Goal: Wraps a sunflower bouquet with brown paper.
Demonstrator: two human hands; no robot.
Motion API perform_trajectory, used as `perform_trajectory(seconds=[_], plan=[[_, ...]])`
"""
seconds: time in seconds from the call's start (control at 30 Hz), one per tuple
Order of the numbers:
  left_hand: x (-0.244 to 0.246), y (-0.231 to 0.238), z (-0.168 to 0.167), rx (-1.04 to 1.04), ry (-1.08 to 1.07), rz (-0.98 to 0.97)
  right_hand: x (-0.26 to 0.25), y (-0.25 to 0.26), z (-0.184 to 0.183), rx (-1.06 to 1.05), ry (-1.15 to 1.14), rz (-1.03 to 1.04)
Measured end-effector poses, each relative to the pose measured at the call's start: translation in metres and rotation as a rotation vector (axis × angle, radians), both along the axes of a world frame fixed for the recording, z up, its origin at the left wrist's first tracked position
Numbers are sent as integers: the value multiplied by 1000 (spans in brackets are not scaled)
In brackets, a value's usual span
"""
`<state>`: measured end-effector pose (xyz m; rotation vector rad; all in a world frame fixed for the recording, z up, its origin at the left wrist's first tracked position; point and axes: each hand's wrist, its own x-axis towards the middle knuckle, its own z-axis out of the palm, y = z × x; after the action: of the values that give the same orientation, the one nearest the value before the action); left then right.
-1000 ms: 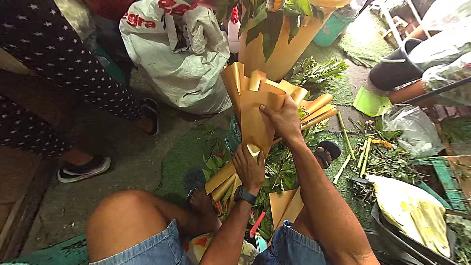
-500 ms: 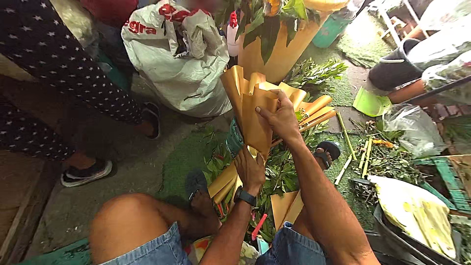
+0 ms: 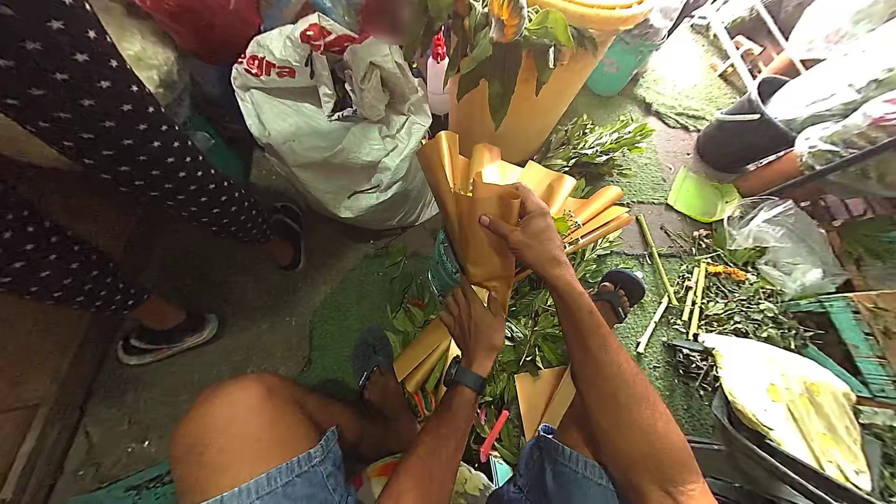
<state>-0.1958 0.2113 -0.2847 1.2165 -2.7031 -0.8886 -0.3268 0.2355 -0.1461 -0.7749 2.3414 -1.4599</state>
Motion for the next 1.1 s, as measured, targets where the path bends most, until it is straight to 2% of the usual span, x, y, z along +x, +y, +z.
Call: perform_trajectory(seconds=[0.17,0.37,0.53,0.63,0.7,0.83,0.9,1.0,1.1], plan=[[-9,-1,-6,47,-56,0,1,1,-7,2,12,-21],[-3,-22,-4,286,5,-71,9,5,-6,27,11,-7],[-4,-24,3,262,-69,-109,7,-4,-5,74,44,2],[-7,-26,9,253,-109,-133,-8,-18,8,129,78,-1],[-9,-27,11,245,-132,-144,-27,-29,16,243,155,30],[-8,-26,9,231,-143,-161,-34,-56,58,827,318,173],[-7,-26,9,229,-150,-174,-37,-72,65,1002,309,247],[-7,-29,13,243,-164,-199,-38,-80,68,1020,419,417],[-11,-39,24,317,-223,-227,-23,-77,63,913,606,497]])
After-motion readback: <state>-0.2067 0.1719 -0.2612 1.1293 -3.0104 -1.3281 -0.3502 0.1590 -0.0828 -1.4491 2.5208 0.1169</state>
